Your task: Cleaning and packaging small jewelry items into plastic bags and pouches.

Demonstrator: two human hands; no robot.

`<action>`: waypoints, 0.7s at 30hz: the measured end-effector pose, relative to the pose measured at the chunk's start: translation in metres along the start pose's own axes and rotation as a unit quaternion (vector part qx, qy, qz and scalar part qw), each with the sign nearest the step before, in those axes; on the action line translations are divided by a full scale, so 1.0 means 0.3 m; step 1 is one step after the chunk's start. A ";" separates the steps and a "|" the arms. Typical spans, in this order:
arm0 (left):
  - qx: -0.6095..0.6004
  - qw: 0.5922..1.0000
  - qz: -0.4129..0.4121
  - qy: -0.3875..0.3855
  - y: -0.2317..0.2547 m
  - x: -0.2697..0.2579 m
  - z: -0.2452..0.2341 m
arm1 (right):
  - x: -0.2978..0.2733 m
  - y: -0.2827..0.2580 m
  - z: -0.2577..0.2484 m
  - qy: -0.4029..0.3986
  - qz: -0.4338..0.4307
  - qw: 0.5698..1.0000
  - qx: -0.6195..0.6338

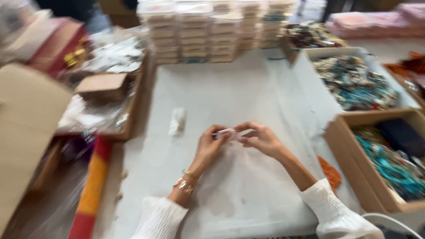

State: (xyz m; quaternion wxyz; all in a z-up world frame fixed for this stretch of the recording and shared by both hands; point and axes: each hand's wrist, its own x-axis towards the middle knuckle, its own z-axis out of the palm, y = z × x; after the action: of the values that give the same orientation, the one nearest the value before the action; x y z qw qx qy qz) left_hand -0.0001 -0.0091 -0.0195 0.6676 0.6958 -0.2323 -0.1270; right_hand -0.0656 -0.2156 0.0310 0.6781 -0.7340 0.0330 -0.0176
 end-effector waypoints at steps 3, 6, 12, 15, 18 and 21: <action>0.028 0.999 0.030 0.034 -0.022 0.008 0.001 | -0.100 -0.119 -0.047 -0.010 -0.008 0.986 -0.164; 0.021 0.999 0.020 0.046 -0.053 0.046 0.013 | -0.195 -0.177 -0.171 0.012 -0.085 0.949 -0.304; 0.021 0.997 -0.041 0.058 0.082 -0.007 0.031 | -0.391 -0.304 -0.443 0.154 -0.149 0.919 -0.331; 0.045 0.996 -0.044 0.060 0.047 0.001 0.023 | -0.449 -0.354 -0.604 0.293 -0.114 0.843 -0.437; 0.030 0.998 0.021 0.053 0.000 0.006 0.015 | -0.488 -0.263 -0.811 0.352 -0.082 0.684 -0.633; 0.026 0.997 0.032 0.071 -0.016 0.017 0.016 | -0.486 -0.212 -0.894 0.287 0.025 0.699 -0.654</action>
State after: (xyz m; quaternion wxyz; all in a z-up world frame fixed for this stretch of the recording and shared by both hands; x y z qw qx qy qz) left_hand 0.0027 -0.0157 -0.0239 0.6676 0.7127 -0.2095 -0.0493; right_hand -0.2284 -0.4668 0.1185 -0.0150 -0.9510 0.2479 -0.1842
